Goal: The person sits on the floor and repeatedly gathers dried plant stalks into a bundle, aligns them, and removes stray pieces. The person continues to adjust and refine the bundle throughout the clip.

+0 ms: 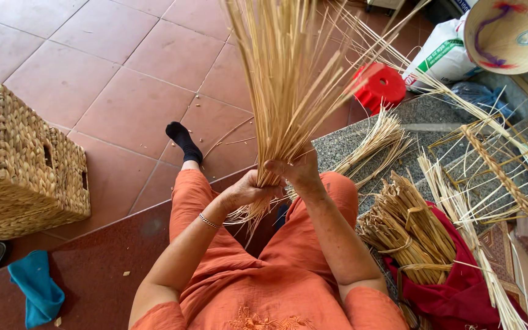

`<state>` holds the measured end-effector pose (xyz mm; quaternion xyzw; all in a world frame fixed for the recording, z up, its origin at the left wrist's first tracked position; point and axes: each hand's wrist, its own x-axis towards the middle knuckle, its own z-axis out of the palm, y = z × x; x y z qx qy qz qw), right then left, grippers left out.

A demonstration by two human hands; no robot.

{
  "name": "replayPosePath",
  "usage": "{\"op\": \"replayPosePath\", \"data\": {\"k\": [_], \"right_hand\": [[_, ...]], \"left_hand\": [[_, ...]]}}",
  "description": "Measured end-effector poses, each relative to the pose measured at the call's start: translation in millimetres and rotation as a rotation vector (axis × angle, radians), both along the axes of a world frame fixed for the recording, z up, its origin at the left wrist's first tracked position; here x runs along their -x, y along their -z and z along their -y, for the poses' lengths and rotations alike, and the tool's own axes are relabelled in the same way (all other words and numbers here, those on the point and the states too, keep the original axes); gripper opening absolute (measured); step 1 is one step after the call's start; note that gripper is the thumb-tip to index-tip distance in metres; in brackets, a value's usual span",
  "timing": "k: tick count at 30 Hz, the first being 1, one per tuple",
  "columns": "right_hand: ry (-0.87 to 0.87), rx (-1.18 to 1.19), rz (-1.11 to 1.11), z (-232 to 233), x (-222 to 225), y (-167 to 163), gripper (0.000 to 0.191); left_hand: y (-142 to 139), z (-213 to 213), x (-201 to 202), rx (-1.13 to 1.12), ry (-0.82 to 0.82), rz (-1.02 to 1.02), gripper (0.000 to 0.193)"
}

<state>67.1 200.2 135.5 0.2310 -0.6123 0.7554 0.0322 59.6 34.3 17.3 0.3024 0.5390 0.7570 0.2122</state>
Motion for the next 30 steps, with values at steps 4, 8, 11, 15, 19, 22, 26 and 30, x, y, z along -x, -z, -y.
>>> {"op": "replayPosePath", "data": {"k": [4,8,11,15,19,22,26,30], "right_hand": [[0.131,0.014,-0.136,-9.2,-5.3,-26.9,0.079],[0.472,0.117,-0.442,-27.0,-18.8,-62.5,0.078],[0.756,0.167,-0.725,-40.5,-37.8,-78.0,0.044],[0.771,-0.123,-0.948,-59.6,-56.4,-96.4,0.024],[0.687,-0.376,-0.623,-64.1,-54.5,-120.7,0.031],[0.554,-0.298,-0.676,-62.9,-47.2,-140.5,0.025],[0.642,-0.601,-0.719,-63.0,-43.0,-154.7,0.021],[0.591,-0.560,-0.724,-63.8,-41.7,-152.8,0.020]], "left_hand": [[1.7,-5.2,2.7,0.068,0.021,0.086,0.020],[-2.6,-8.3,3.5,0.039,0.027,0.076,0.020],[-6.3,-10.5,3.6,0.044,0.023,0.068,0.019],[-11.3,-9.8,2.0,0.055,0.046,0.079,0.018],[-17.2,-9.8,-4.3,0.085,0.041,0.096,0.019],[-22.1,-10.4,-7.4,0.073,0.060,0.086,0.019],[-27.4,-10.1,-9.5,0.035,0.118,0.089,0.020],[-31.2,-11.1,-11.2,0.023,0.124,0.091,0.020]]}}
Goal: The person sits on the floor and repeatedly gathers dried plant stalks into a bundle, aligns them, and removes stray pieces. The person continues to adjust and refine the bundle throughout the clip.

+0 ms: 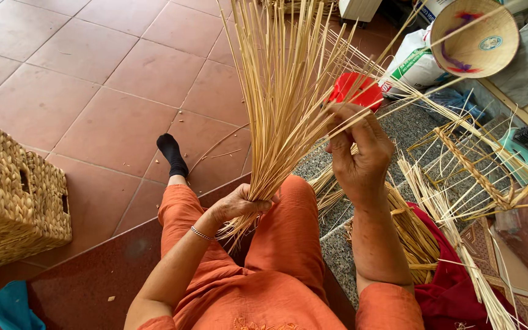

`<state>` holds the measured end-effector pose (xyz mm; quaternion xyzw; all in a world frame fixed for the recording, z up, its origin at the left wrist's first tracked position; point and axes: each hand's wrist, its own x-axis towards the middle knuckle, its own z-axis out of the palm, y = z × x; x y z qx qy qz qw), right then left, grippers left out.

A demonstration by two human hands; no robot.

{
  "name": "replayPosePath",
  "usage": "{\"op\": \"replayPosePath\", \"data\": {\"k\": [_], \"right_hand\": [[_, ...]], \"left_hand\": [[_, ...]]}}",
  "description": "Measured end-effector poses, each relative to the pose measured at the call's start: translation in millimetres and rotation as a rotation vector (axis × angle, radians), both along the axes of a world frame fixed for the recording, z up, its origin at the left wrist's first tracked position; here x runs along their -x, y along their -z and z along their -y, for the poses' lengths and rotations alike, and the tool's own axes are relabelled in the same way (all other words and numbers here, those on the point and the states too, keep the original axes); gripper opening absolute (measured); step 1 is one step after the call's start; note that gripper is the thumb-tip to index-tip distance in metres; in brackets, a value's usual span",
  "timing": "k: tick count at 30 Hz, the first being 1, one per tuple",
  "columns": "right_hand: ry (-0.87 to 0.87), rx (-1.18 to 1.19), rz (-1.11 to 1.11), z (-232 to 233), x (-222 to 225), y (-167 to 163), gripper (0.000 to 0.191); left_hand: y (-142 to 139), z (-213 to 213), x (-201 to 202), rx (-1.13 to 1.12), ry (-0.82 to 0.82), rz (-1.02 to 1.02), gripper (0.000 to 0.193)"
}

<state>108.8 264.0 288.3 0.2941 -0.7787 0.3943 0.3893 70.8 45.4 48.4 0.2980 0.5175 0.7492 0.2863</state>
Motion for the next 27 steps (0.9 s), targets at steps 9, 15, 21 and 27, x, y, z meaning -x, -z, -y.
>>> {"op": "replayPosePath", "data": {"k": [9,15,21,27], "right_hand": [[-0.095,0.123,0.042,4.9,5.8,9.3,0.016],[-0.082,-0.060,-0.028,11.3,8.8,2.5,0.031],[-0.079,-0.225,-0.058,13.6,1.1,-11.8,0.040],[-0.095,-0.218,-0.064,12.0,5.4,-14.1,0.032]], "left_hand": [[-1.9,5.5,4.1,0.060,0.053,0.036,0.019],[7.5,9.3,7.1,0.060,0.076,0.035,0.021],[7.7,9.2,8.1,0.066,0.082,0.057,0.020],[7.3,6.9,11.5,0.036,0.118,0.005,0.020]]}}
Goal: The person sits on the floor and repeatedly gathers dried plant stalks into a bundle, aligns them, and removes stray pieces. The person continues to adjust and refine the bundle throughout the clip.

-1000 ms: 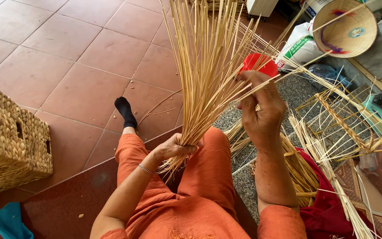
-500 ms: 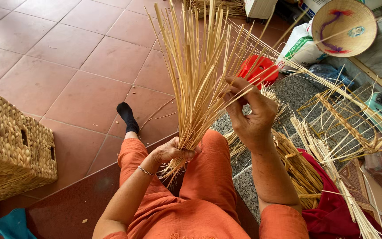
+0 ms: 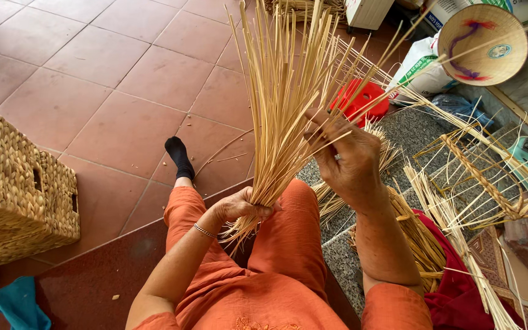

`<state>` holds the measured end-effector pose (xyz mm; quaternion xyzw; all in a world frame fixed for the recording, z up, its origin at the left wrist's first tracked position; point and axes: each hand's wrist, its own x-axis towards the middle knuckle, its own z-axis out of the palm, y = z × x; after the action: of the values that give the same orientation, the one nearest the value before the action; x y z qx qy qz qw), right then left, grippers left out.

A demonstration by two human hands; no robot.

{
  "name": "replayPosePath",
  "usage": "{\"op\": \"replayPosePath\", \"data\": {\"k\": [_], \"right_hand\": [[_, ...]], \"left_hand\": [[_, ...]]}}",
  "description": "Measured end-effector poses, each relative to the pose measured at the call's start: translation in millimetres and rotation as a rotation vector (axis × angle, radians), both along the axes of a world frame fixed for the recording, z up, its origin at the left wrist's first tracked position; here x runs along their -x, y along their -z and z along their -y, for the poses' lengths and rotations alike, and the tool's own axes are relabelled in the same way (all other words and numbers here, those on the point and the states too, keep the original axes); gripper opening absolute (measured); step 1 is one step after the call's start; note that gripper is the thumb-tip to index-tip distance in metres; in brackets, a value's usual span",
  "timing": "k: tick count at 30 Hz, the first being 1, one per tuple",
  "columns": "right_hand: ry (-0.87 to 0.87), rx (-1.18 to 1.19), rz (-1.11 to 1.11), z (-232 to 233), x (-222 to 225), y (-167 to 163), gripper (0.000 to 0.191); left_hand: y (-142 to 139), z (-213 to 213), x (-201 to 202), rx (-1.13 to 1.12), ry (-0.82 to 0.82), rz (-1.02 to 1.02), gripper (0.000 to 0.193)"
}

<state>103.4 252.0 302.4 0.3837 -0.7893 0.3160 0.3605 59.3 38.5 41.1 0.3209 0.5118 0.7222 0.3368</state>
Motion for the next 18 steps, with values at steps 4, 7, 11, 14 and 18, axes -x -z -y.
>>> {"op": "replayPosePath", "data": {"k": [4,7,11,14,18], "right_hand": [[-0.005,0.124,0.060,-7.4,1.0,7.2,0.018],[0.021,0.219,0.176,-15.3,0.1,12.5,0.013],[-0.180,0.439,0.436,-21.9,3.0,22.4,0.009],[-0.294,0.535,0.526,-27.7,9.1,30.6,0.008],[-0.409,0.669,0.618,-30.4,13.9,46.7,0.009]], "left_hand": [[8.9,1.7,1.4,0.025,-0.059,0.008,0.022],[17.5,5.2,0.9,-0.016,-0.144,0.038,0.025],[23.2,10.2,0.7,-0.115,-0.173,0.098,0.034],[22.7,10.9,0.1,-0.142,-0.184,0.100,0.041],[20.8,5.6,-3.7,-0.092,-0.183,0.120,0.042]]}}
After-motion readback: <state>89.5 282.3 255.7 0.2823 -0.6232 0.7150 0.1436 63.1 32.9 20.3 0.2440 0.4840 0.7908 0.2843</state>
